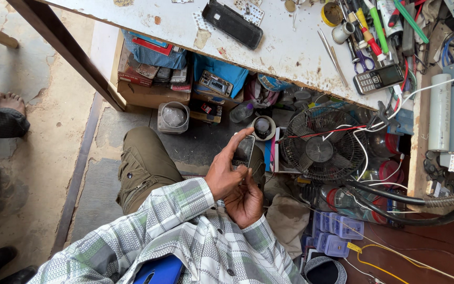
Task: The person sits at a cluttered workbench and handles several mobile phones and circuit boards. They open a phone, remove the back cover, and inspect the internal components. They also use tweezers to manipulate small parts and connect a charging cable to a phone.
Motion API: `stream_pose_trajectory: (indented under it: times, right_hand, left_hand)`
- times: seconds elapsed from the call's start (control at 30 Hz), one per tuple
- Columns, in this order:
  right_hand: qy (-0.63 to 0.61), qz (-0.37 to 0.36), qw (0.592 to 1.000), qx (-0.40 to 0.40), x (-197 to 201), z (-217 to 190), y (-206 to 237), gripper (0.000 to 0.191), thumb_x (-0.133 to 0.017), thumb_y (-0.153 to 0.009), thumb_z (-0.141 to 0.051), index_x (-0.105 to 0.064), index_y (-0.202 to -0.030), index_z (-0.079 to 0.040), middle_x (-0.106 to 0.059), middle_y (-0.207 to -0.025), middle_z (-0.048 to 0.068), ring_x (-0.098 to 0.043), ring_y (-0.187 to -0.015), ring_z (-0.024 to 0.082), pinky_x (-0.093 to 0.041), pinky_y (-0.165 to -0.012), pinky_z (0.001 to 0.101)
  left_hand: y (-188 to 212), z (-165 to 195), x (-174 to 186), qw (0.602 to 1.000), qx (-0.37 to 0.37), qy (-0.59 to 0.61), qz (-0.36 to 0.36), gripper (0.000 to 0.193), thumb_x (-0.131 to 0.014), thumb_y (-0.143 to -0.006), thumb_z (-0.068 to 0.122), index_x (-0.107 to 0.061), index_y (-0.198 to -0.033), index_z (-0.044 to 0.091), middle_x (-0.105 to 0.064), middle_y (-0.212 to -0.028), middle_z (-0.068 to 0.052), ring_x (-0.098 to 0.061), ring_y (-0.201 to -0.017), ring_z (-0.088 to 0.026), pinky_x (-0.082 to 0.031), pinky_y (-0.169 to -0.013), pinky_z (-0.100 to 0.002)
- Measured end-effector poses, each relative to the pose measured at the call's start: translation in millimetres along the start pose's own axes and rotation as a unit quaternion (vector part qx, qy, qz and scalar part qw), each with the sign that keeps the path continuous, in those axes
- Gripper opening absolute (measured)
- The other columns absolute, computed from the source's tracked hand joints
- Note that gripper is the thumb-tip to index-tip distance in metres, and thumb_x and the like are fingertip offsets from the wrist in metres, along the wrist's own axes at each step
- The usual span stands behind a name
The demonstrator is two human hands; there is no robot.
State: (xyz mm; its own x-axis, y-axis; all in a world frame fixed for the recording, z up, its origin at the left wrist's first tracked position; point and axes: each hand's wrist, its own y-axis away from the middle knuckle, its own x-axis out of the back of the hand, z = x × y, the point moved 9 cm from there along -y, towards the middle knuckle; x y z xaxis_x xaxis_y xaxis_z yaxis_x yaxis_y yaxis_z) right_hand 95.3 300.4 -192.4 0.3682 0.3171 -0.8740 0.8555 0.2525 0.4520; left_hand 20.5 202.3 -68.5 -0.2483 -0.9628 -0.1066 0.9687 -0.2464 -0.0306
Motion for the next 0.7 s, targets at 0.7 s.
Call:
stream_pose_trajectory:
  times: [0.7]
  right_hand:
    - [0.011, 0.0, 1.0, -0.002, -6.7, 1.7, 2.7, 0.032, -0.056, -0.106, -0.032, -0.066, -0.117, -0.004, -0.074, -0.096, 0.01, -0.074, -0.091, 0.017, -0.063, -0.079, 0.0323]
  left_hand:
    - [1.1, -1.4, 0.0, 1.0, 0.013, -0.01, 0.0, 0.089, -0.056, -0.075, -0.01, -0.037, -0.156, 0.022, -0.043, -0.162, -0.019, -0.032, -0.155, -0.038, -0.029, -0.124, -0.045]
